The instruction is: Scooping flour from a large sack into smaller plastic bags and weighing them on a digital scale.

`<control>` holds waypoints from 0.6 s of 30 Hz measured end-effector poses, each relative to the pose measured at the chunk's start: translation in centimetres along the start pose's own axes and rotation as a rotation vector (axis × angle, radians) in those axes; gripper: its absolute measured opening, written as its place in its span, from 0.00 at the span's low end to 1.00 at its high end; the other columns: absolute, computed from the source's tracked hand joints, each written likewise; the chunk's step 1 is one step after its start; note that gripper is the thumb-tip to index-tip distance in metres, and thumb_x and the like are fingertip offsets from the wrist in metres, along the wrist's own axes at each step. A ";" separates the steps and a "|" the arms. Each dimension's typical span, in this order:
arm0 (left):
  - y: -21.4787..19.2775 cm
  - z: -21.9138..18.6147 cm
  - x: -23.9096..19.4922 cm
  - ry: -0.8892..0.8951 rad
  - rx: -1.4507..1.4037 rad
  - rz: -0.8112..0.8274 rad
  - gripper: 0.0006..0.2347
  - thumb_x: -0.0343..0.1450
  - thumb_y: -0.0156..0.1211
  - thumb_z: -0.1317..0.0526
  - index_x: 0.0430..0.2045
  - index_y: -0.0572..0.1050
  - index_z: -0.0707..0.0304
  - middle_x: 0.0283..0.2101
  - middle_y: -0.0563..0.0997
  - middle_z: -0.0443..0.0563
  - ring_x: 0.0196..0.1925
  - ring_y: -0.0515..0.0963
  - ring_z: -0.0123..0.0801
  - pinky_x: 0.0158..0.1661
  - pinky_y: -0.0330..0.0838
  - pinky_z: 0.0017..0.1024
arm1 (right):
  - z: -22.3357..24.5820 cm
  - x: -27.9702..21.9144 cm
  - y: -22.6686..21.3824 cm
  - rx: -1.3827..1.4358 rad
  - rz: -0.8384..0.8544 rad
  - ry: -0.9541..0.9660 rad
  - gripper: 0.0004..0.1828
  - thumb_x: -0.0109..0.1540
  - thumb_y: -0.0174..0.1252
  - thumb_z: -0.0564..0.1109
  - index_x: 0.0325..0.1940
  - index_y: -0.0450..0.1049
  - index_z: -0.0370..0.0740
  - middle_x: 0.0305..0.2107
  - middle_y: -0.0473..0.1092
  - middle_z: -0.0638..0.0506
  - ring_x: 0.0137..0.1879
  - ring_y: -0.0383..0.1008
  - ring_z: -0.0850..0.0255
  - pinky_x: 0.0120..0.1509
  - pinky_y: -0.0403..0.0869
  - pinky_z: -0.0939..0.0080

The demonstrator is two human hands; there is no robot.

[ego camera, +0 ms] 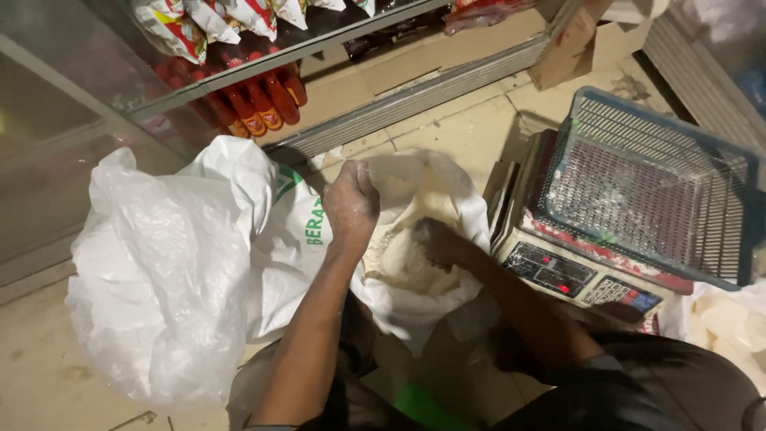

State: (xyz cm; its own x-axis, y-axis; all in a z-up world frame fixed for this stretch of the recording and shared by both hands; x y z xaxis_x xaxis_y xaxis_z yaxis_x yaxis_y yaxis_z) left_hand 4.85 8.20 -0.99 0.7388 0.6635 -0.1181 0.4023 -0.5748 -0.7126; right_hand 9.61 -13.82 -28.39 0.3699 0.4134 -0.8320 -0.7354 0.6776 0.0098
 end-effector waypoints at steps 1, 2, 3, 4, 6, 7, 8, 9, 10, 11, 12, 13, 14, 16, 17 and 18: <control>0.3 0.0 -0.1 -0.011 0.007 0.016 0.14 0.77 0.42 0.50 0.38 0.79 0.50 0.30 0.83 0.68 0.43 0.83 0.64 0.47 0.76 0.53 | -0.5 -1.1 -0.5 0.163 0.054 0.161 0.36 0.53 0.53 0.77 0.20 0.68 0.39 0.08 0.60 0.43 0.10 0.65 0.49 0.14 0.70 0.38; 0.4 0.1 -0.2 -0.005 0.004 0.017 0.14 0.77 0.42 0.50 0.38 0.79 0.50 0.30 0.83 0.68 0.43 0.83 0.64 0.47 0.76 0.53 | 1.4 -6.0 0.0 0.166 0.048 0.158 0.36 0.53 0.53 0.77 0.20 0.68 0.39 0.08 0.60 0.43 0.10 0.65 0.49 0.14 0.70 0.38; 0.6 0.1 -0.3 -0.005 0.019 0.027 0.14 0.77 0.42 0.50 0.39 0.79 0.49 0.30 0.82 0.68 0.43 0.83 0.63 0.47 0.76 0.53 | 5.2 -10.7 -0.3 -0.142 -0.071 -0.039 0.18 0.59 0.46 0.56 0.47 0.63 0.45 0.13 0.61 0.48 0.14 0.61 0.57 0.15 0.66 0.51; 0.9 0.1 -0.3 -0.006 0.034 0.037 0.15 0.77 0.42 0.49 0.40 0.79 0.48 0.30 0.82 0.68 0.43 0.84 0.63 0.47 0.77 0.53 | 8.8 -16.2 0.6 -0.451 -0.190 -0.234 0.32 0.65 0.40 0.36 0.74 0.57 0.51 0.19 0.62 0.54 0.17 0.57 0.65 0.15 0.61 0.64; 1.0 -0.4 -0.7 -0.021 0.021 0.076 0.15 0.77 0.41 0.49 0.41 0.79 0.48 0.32 0.82 0.68 0.45 0.84 0.60 0.48 0.76 0.51 | 8.4 -15.9 -2.5 -0.342 -0.256 -0.212 0.33 0.65 0.44 0.36 0.75 0.56 0.50 0.35 0.65 0.41 0.20 0.66 0.56 0.14 0.68 0.59; 1.1 -0.5 -0.8 -0.039 0.015 0.111 0.15 0.78 0.40 0.49 0.41 0.79 0.48 0.34 0.83 0.68 0.47 0.84 0.57 0.50 0.76 0.48 | 8.1 -15.7 -4.2 -0.231 -0.314 -0.194 0.35 0.64 0.48 0.37 0.77 0.55 0.49 0.52 0.67 0.28 0.22 0.75 0.48 0.13 0.76 0.54; 1.3 -0.9 -0.9 -0.034 0.013 0.113 0.15 0.78 0.40 0.49 0.41 0.79 0.48 0.34 0.83 0.68 0.47 0.84 0.57 0.50 0.76 0.48 | 9.4 -18.1 -4.6 -0.229 -0.320 -0.195 0.35 0.64 0.48 0.37 0.77 0.55 0.49 0.52 0.67 0.28 0.22 0.75 0.48 0.13 0.76 0.54; 1.5 -0.9 -1.1 -0.054 0.002 0.115 0.15 0.78 0.40 0.50 0.41 0.79 0.49 0.34 0.83 0.67 0.46 0.84 0.57 0.49 0.76 0.48 | 10.9 -20.6 -5.0 -0.332 -0.353 -0.195 0.33 0.65 0.47 0.37 0.76 0.56 0.47 0.49 0.69 0.28 0.24 0.77 0.47 0.15 0.78 0.54; 1.7 -0.9 -1.3 -0.074 -0.009 0.117 0.15 0.78 0.39 0.51 0.40 0.79 0.50 0.34 0.84 0.66 0.46 0.84 0.57 0.48 0.76 0.48 | 12.4 -23.0 -5.4 -0.435 -0.385 -0.195 0.30 0.66 0.46 0.38 0.74 0.57 0.46 0.47 0.71 0.27 0.26 0.79 0.46 0.17 0.79 0.54; 1.7 -1.0 -1.4 -0.071 -0.012 0.118 0.15 0.78 0.39 0.51 0.40 0.79 0.50 0.34 0.84 0.66 0.46 0.84 0.57 0.48 0.76 0.48 | 12.4 -22.3 -6.6 -0.436 -0.389 -0.195 0.30 0.66 0.46 0.38 0.74 0.57 0.46 0.47 0.71 0.27 0.26 0.79 0.46 0.17 0.79 0.54; 1.9 -1.1 -1.5 -0.078 -0.005 0.136 0.14 0.78 0.41 0.52 0.40 0.78 0.50 0.35 0.84 0.65 0.46 0.84 0.56 0.48 0.76 0.48 | 11.9 -21.6 -8.3 -0.231 -0.403 -0.182 0.26 0.70 0.40 0.51 0.73 0.60 0.50 0.34 0.68 0.36 0.21 0.72 0.52 0.13 0.74 0.58; 2.1 -1.1 -1.7 -0.085 0.002 0.154 0.13 0.77 0.42 0.53 0.41 0.78 0.49 0.35 0.84 0.65 0.46 0.84 0.55 0.48 0.77 0.48 | 11.3 -20.8 -9.8 -0.026 -0.413 -0.168 0.27 0.73 0.33 0.63 0.71 0.63 0.53 0.22 0.66 0.45 0.16 0.66 0.57 0.09 0.69 0.62; 2.0 -1.3 -1.8 -0.083 0.000 0.155 0.13 0.77 0.42 0.53 0.41 0.78 0.49 0.35 0.84 0.65 0.46 0.84 0.55 0.48 0.77 0.48 | 12.3 -23.1 -9.0 -0.026 -0.416 -0.169 0.27 0.73 0.33 0.63 0.71 0.63 0.53 0.22 0.66 0.45 0.16 0.66 0.57 0.09 0.69 0.62; 2.0 -2.0 -1.9 -0.067 -0.009 0.164 0.14 0.78 0.40 0.52 0.41 0.78 0.50 0.36 0.84 0.65 0.48 0.84 0.56 0.49 0.76 0.49 | 16.8 -28.3 -6.5 -0.192 -0.379 -0.421 0.20 0.66 0.48 0.34 0.62 0.60 0.26 0.25 0.67 0.31 0.22 0.72 0.46 0.14 0.72 0.48; 2.1 -2.1 -2.1 -0.061 -0.007 0.167 0.14 0.78 0.40 0.52 0.41 0.78 0.50 0.36 0.84 0.65 0.48 0.84 0.56 0.49 0.76 0.49 | 17.2 -28.0 -6.0 -0.187 -0.384 -0.422 0.20 0.66 0.48 0.34 0.62 0.60 0.26 0.25 0.67 0.31 0.22 0.72 0.46 0.14 0.72 0.48; 2.3 -2.2 -2.3 -0.062 -0.022 0.173 0.13 0.78 0.42 0.53 0.42 0.78 0.52 0.38 0.84 0.66 0.49 0.83 0.58 0.50 0.76 0.50 | 17.5 -27.8 -6.0 0.011 -0.387 -0.434 0.18 0.63 0.52 0.35 0.58 0.62 0.31 0.24 0.68 0.35 0.23 0.73 0.48 0.16 0.73 0.52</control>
State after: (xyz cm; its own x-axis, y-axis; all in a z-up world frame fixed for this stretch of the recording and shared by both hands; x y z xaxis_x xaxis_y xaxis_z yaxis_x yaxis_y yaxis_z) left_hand 5.23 4.34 -0.84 0.7634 0.5820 -0.2804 0.2845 -0.6925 -0.6630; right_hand 13.67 -18.77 4.39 0.8112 0.3445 -0.4725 -0.4952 0.8345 -0.2416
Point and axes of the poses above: each hand's wrist, its own x-axis towards the middle knuckle, its own y-axis out of the palm, z = x × y, the point moved 10 cm from there along x, towards the middle knuckle
